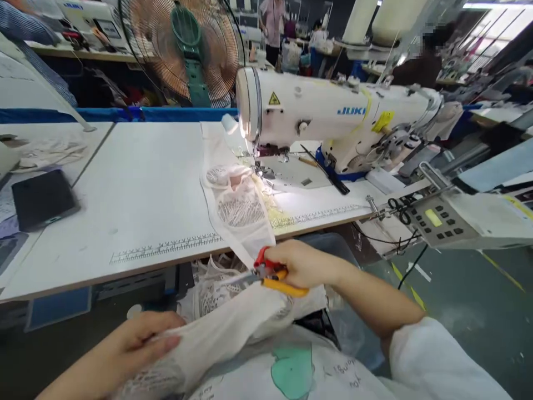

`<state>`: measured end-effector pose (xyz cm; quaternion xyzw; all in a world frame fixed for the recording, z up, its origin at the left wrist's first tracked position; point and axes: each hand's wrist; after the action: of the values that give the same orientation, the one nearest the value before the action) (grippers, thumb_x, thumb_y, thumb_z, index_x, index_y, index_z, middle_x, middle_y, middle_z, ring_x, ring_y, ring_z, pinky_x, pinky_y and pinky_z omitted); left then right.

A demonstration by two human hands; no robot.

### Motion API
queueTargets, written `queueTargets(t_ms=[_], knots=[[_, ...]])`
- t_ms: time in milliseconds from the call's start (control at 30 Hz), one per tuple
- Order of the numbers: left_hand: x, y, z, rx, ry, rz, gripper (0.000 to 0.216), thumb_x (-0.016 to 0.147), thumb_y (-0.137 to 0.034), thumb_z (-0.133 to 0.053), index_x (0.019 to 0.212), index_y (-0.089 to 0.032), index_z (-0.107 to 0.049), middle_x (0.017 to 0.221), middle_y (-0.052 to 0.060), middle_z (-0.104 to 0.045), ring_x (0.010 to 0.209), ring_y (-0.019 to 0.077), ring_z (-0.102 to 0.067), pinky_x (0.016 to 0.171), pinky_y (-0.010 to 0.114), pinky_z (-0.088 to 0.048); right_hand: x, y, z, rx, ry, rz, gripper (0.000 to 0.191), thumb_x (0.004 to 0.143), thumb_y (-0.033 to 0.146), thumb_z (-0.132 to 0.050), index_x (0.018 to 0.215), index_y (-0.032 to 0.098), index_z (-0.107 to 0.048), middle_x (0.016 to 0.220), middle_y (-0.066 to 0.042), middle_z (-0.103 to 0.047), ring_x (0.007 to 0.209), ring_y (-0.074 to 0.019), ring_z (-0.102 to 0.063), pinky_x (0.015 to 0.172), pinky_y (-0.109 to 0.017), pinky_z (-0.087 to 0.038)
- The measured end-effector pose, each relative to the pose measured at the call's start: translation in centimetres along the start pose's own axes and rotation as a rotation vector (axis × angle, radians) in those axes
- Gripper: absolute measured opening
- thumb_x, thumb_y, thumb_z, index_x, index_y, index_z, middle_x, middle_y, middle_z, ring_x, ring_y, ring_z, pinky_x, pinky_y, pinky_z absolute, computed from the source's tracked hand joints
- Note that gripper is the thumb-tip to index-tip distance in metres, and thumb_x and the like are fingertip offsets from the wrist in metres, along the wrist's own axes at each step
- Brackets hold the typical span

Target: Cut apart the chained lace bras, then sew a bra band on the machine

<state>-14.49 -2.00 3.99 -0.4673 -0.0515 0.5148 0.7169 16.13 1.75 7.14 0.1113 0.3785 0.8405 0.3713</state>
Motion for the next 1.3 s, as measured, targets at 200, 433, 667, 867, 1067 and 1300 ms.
queueTargets(t_ms=[200, 433, 667, 867, 1067, 1300], knots=[[3.9, -0.4, -0.4, 0.132, -0.026, -0.114, 0.028, 0.076, -0.042, -0.052, 0.093, -0.023, -0.064, 0.096, 0.006, -0.067, 0.087, 0.0227, -0.061, 0.073, 0.025, -0.048, 1.8, -1.7, -0.3, 0.007, 0.037, 0.019, 0.011, 0.071, 0.015, -0.055, 0.069, 0.018, -0.044, 0.071, 0.002, -0.055, 0.062, -0.0096, -0.045, 0.055, -0.019, -0.032], [6.0, -5.0, -3.4, 0.197, -0.272, -0.332, 0.018, 0.077, -0.034, -0.051, 0.084, -0.024, -0.064, 0.080, 0.003, -0.071, 0.074, 0.0214, -0.064, 0.069, 0.028, -0.047, 2.0, -1.3, 0.2, 0.052, 0.048, 0.024, 0.023, 0.075, 0.029, -0.053, 0.065, 0.019, -0.036, 0.063, 0.005, -0.044, 0.056, -0.0080, -0.034, 0.051, -0.019, -0.027], [7.3, -6.4, -3.7, 0.091, -0.204, -0.335, 0.014, 0.077, -0.032, -0.054, 0.069, -0.021, -0.059, 0.060, -0.001, -0.063, 0.055, 0.0156, -0.056, 0.056, 0.024, -0.044, 1.9, -1.4, 0.6, 0.053, 0.080, 0.005, 0.027, 0.076, 0.032, -0.054, 0.064, 0.019, -0.033, 0.062, 0.005, -0.042, 0.055, -0.0072, -0.032, 0.051, -0.020, -0.025], [7.1, -6.4, -3.8, -0.097, -0.148, -0.223, 0.018, 0.076, -0.035, -0.056, 0.071, -0.019, -0.061, 0.069, 0.004, -0.066, 0.064, 0.0175, -0.059, 0.058, 0.026, -0.046, 2.1, -1.5, 0.9, 0.033, 0.096, 0.022, 0.028, 0.078, 0.034, -0.053, 0.065, 0.019, -0.033, 0.064, 0.004, -0.044, 0.055, -0.0076, -0.032, 0.052, -0.021, -0.025], [7.3, -7.2, -3.5, -0.393, -0.129, -0.054, 0.021, 0.065, -0.038, -0.068, 0.067, -0.017, -0.067, 0.070, 0.006, -0.070, 0.066, 0.0196, -0.061, 0.060, 0.028, -0.051, 2.2, -1.2, 1.4, 0.001, 0.127, 0.031, 0.029, 0.078, 0.034, -0.053, 0.066, 0.019, -0.032, 0.064, 0.004, -0.044, 0.054, -0.0083, -0.033, 0.051, -0.022, -0.025], [7.7, -7.5, -3.7, -0.549, -0.172, 0.020, 0.024, 0.055, -0.038, -0.076, 0.065, -0.017, -0.069, 0.068, 0.005, -0.069, 0.063, 0.0173, -0.060, 0.059, 0.027, -0.051, 2.3, -1.5, 1.3, -0.009, 0.111, 0.067, 0.027, 0.076, 0.030, -0.056, 0.066, 0.019, -0.033, 0.065, 0.003, -0.045, 0.055, -0.0086, -0.034, 0.051, -0.022, -0.025]])
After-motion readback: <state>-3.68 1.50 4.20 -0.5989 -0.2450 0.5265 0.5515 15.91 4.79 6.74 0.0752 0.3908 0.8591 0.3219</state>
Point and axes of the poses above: each hand's wrist, its own x-axis towards the middle knuckle, its own z-axis out of the back of the hand, y = z × x
